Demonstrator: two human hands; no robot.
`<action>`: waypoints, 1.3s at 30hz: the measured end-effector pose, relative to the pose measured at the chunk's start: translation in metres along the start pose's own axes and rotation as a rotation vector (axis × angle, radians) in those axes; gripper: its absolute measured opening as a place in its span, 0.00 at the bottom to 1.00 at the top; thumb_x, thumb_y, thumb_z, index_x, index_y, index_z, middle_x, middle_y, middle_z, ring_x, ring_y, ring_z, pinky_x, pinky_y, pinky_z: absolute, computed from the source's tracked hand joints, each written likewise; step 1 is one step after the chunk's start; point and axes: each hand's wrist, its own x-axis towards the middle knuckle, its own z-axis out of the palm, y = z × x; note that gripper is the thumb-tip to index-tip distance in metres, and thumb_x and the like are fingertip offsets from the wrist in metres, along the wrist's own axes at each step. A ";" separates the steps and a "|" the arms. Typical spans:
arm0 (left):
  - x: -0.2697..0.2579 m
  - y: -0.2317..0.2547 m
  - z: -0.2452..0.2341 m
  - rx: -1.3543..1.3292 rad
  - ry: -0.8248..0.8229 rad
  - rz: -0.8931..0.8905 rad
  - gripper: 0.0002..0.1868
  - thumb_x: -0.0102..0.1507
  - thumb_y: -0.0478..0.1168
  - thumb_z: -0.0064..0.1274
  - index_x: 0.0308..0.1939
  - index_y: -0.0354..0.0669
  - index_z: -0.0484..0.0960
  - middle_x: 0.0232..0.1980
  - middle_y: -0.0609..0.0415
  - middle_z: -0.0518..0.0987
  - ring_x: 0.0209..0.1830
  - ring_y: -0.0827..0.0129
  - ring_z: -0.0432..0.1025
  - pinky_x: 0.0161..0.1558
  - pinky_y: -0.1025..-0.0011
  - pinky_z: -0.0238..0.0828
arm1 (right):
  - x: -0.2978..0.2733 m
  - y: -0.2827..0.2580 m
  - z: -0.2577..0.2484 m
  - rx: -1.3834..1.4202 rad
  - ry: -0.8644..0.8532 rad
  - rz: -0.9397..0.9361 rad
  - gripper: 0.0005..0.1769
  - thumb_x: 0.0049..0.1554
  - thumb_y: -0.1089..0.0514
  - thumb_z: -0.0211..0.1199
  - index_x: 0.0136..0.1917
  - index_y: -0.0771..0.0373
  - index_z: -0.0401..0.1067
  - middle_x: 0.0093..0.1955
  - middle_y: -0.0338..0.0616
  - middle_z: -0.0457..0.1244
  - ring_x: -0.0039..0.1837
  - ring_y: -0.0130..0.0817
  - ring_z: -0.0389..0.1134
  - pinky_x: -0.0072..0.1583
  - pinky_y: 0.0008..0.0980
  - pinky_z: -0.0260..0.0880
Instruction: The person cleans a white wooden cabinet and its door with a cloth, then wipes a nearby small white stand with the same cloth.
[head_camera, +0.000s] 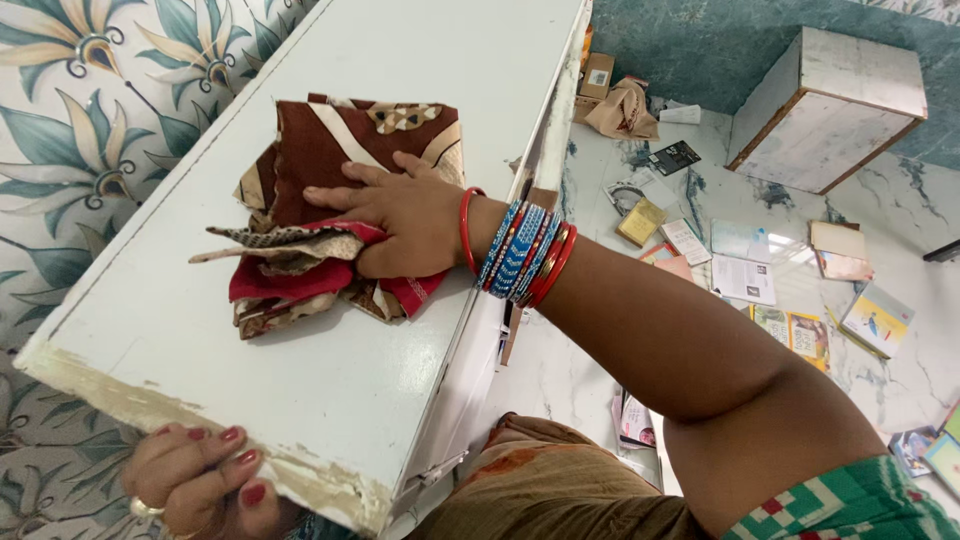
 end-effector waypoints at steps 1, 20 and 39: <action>-0.002 0.003 -0.016 0.031 -0.129 -0.069 0.16 0.67 0.56 0.49 0.30 0.55 0.72 0.38 0.64 0.74 0.44 0.66 0.64 0.54 0.61 0.63 | 0.005 0.011 -0.002 0.012 0.013 -0.011 0.37 0.53 0.43 0.57 0.75 0.49 0.62 0.84 0.32 0.42 0.85 0.44 0.34 0.77 0.64 0.25; -0.030 -0.019 -0.045 0.177 -0.303 -0.139 0.17 0.70 0.57 0.48 0.31 0.54 0.75 0.42 0.62 0.76 0.52 0.68 0.69 0.67 0.58 0.66 | 0.023 0.198 -0.072 -0.020 -0.001 0.129 0.48 0.57 0.39 0.58 0.85 0.41 0.42 0.85 0.60 0.37 0.86 0.58 0.36 0.81 0.55 0.27; -0.002 0.119 -0.009 0.232 -0.349 -0.432 0.28 0.68 0.59 0.47 0.47 0.33 0.75 0.60 0.42 0.76 0.74 0.47 0.59 0.79 0.51 0.51 | 0.005 0.359 -0.098 -0.058 0.172 0.217 0.42 0.57 0.34 0.52 0.81 0.42 0.53 0.84 0.56 0.43 0.81 0.60 0.42 0.79 0.55 0.28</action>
